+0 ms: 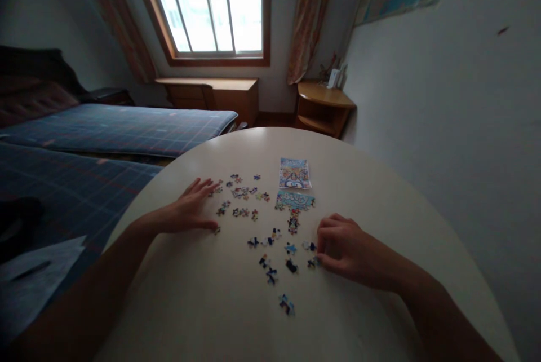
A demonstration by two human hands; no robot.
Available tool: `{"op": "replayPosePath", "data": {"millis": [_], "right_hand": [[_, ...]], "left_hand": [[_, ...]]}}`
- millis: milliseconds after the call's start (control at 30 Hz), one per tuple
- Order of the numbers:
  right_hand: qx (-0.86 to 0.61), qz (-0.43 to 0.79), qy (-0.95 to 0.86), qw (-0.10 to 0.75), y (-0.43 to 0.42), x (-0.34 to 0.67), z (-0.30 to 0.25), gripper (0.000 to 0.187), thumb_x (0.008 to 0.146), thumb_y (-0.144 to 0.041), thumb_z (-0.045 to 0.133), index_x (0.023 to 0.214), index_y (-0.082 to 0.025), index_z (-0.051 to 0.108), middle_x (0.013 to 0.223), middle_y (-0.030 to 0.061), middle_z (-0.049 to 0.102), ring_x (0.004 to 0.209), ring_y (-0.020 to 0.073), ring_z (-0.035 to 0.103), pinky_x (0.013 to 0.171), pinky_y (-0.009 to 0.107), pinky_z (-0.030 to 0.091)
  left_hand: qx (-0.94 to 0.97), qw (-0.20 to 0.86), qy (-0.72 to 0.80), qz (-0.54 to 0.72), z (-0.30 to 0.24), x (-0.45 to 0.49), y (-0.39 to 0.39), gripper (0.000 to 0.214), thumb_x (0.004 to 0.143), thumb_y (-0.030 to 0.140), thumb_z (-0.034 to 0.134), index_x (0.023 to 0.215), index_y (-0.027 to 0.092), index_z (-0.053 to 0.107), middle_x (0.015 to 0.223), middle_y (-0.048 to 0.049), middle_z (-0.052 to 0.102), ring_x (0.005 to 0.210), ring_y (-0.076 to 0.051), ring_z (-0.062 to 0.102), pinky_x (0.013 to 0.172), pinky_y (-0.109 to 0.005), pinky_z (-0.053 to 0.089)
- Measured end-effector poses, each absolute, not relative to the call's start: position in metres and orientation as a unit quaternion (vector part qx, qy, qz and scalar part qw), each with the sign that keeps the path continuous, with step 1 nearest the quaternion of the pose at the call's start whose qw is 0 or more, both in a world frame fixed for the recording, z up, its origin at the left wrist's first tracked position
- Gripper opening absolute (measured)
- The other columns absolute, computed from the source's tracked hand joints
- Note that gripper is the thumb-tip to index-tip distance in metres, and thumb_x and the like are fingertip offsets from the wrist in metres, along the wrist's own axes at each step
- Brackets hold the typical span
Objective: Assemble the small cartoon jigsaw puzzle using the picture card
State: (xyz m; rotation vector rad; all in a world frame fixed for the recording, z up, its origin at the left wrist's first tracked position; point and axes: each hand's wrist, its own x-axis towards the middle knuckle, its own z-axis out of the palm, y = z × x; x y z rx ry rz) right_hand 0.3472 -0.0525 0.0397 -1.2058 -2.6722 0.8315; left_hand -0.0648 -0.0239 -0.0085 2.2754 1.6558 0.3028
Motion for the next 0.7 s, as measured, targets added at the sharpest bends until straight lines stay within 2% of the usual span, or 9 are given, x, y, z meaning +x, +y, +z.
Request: {"op": "replayPosePath", "data": {"millis": [133, 267, 400, 500, 600, 700], "right_hand": [[-0.391, 0.269, -0.879, 0.044, -0.053, 0.347, 0.040, 0.021, 0.090, -0.036, 0.060, 0.074, -0.021, 0.060, 0.087, 0.0062, 0.063, 0.090, 0.0243, 0.058, 0.086, 0.041, 0.046], [-0.398, 0.265, -0.877, 0.050, -0.052, 0.348, 0.039, 0.021, 0.091, -0.036, 0.058, 0.078, -0.021, 0.063, 0.086, 0.0061, 0.064, 0.085, 0.0222, 0.059, 0.083, 0.040, 0.046], [-0.408, 0.264, -0.873, 0.046, -0.052, 0.349, 0.039, 0.023, 0.092, -0.038, 0.057, 0.079, -0.020, 0.064, 0.083, 0.0053, 0.065, 0.080, 0.0204, 0.060, 0.081, 0.038, 0.045], [-0.411, 0.261, -0.872, 0.045, -0.052, 0.349, 0.039, 0.025, 0.092, -0.038, 0.056, 0.077, -0.020, 0.063, 0.079, 0.0039, 0.064, 0.076, 0.0186, 0.059, 0.079, 0.036, 0.044], [-0.408, 0.260, -0.874, 0.050, -0.052, 0.350, 0.038, 0.027, 0.093, -0.039, 0.055, 0.077, -0.019, 0.063, 0.077, 0.0036, 0.063, 0.074, 0.0177, 0.058, 0.077, 0.034, 0.044], [-0.408, 0.260, -0.874, 0.058, -0.051, 0.351, 0.036, 0.028, 0.093, -0.040, 0.055, 0.077, -0.019, 0.062, 0.077, 0.0038, 0.063, 0.074, 0.0176, 0.058, 0.075, 0.034, 0.043]], "left_hand": [[0.768, 0.150, 0.613, 0.112, -0.009, -0.076, -0.014, 0.101, 0.065, 0.066, 0.075, 0.148, 0.022, 0.039, 0.160, -0.0174, 0.028, 0.149, -0.040, 0.014, 0.116, -0.056, 0.025], [0.741, 0.139, 0.645, 0.124, -0.008, -0.087, -0.006, 0.096, 0.067, 0.064, 0.073, 0.144, 0.015, 0.043, 0.155, -0.0198, 0.036, 0.146, -0.036, 0.028, 0.118, -0.049, 0.026], [0.736, 0.095, 0.645, 0.184, -0.010, -0.082, -0.004, 0.081, 0.077, 0.057, 0.068, 0.140, 0.011, 0.046, 0.147, -0.0210, 0.046, 0.139, -0.034, 0.039, 0.117, -0.046, 0.029], [0.747, 0.069, 0.623, 0.224, -0.014, -0.061, -0.009, 0.072, 0.085, 0.058, 0.059, 0.140, 0.014, 0.045, 0.149, -0.0183, 0.044, 0.141, -0.032, 0.035, 0.118, -0.047, 0.028], [0.760, 0.062, 0.613, 0.206, -0.020, -0.034, -0.018, 0.081, 0.083, 0.064, 0.060, 0.142, 0.012, 0.042, 0.154, -0.0207, 0.036, 0.146, -0.036, 0.026, 0.119, -0.050, 0.025], [0.761, 0.053, 0.620, 0.183, -0.027, -0.017, -0.023, 0.083, 0.082, 0.065, 0.060, 0.143, 0.013, 0.039, 0.155, -0.0196, 0.035, 0.147, -0.038, 0.021, 0.119, -0.052, 0.024]]}}
